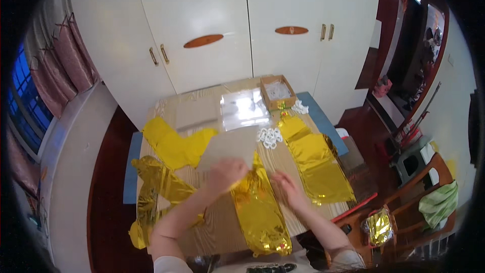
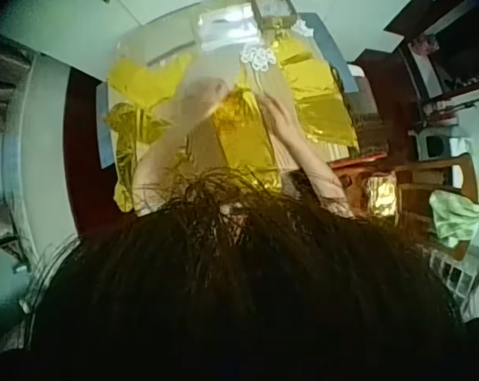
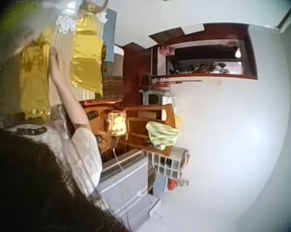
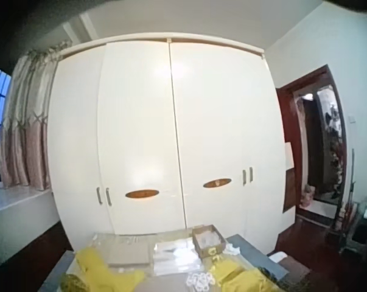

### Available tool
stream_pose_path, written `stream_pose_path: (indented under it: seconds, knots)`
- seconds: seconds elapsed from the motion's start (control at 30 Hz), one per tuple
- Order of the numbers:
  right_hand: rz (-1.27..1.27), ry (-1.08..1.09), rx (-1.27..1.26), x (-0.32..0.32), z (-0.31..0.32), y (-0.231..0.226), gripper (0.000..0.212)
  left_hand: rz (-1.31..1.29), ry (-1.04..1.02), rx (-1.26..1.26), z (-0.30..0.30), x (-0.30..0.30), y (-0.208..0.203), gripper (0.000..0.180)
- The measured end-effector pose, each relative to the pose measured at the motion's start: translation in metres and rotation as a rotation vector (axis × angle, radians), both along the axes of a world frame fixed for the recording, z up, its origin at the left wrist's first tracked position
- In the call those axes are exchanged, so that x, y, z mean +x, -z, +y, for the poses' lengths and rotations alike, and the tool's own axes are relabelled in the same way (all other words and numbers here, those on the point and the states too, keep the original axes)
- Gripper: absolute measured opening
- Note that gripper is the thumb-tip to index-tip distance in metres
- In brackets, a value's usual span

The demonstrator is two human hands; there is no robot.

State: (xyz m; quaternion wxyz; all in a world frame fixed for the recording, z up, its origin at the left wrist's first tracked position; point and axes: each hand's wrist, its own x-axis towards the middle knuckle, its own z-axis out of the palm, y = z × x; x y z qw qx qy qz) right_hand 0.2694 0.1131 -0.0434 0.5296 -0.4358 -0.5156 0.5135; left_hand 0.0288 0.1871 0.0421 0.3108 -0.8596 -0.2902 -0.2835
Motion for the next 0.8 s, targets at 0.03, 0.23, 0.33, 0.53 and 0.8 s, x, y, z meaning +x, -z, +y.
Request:
stream_pose_path:
  seconds: [0.03,0.23,0.33,0.53,0.8]
  knots:
    - [0.239,-0.073,-0.173,-0.009,0.001,-0.026,0.049,0.052,0.106,-0.043,-0.024,0.005,0.004,0.010]
    - [0.022,-0.228,-0.254,-0.001,0.022,-0.006,0.046,-0.043,0.206,-0.413,-0.089,0.024,0.021,0.025]
    - [-0.079,-0.123,-0.203,0.006,0.022,0.012,0.043,-0.276,0.042,-0.556,-0.083,-0.005,0.046,0.041]
    - [-0.516,0.009,0.012,0.012,0.024,0.038,0.037,-0.113,-0.231,-0.871,-0.072,-0.045,0.111,0.059]
    - [-0.898,0.050,0.332,0.013,0.003,0.027,0.037,-0.034,-0.216,-0.903,-0.074,-0.046,0.118,0.059]
